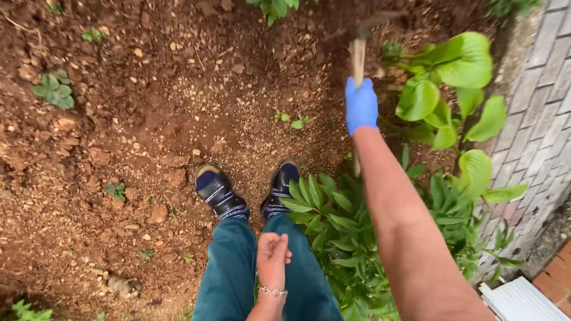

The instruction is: The person uses a hand hoe to loosen soil and remove small weeds from a garden bed. They repeatedly strike the ground and pull out weeds by hand, working around existing plants.

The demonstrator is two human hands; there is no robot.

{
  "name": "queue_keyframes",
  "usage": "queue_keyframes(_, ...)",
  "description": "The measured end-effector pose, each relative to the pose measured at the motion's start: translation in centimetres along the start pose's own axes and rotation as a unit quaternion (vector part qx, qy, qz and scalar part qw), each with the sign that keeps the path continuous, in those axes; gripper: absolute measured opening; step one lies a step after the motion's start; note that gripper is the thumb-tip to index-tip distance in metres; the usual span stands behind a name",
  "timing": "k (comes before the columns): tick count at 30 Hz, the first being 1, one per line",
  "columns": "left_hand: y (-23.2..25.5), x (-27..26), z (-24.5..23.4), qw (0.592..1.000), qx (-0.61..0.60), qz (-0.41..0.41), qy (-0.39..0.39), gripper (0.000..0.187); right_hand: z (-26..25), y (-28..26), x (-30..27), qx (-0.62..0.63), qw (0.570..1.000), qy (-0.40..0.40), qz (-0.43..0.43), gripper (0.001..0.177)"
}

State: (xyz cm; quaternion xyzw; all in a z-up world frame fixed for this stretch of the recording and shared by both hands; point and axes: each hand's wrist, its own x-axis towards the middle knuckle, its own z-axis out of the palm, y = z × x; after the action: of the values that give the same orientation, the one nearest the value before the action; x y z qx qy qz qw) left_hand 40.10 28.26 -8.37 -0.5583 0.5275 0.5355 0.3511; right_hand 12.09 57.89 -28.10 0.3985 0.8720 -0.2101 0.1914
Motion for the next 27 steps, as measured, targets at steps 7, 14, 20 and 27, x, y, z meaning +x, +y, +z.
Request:
queue_keyframes(7, 0.3, 1.7, -0.7, 0.989, -0.149, -0.022, -0.006, 0.013, -0.9, 10.6, -10.0, -0.148, 0.98, -0.112, 0.077, 0.054)
queue_keyframes(14, 1.8, 1.3, 1.4, 0.983, -0.185, -0.008, -0.013, 0.015, -9.2, 2.4, -11.4, -0.191, 0.962, -0.193, 0.028, 0.047)
queue_keyframes(20, 3.9, 0.2, 0.9, 0.991, -0.128, -0.004, -0.035, 0.013, -3.5, 0.2, -6.4, 0.168, 0.964, 0.125, -0.164, 0.017)
queue_keyframes(27, 4.1, 0.4, 1.6, 0.991, -0.13, 0.011, -0.021, 0.013, 1.2, 5.2, -5.8, -0.072, 0.995, -0.059, 0.029, 0.043)
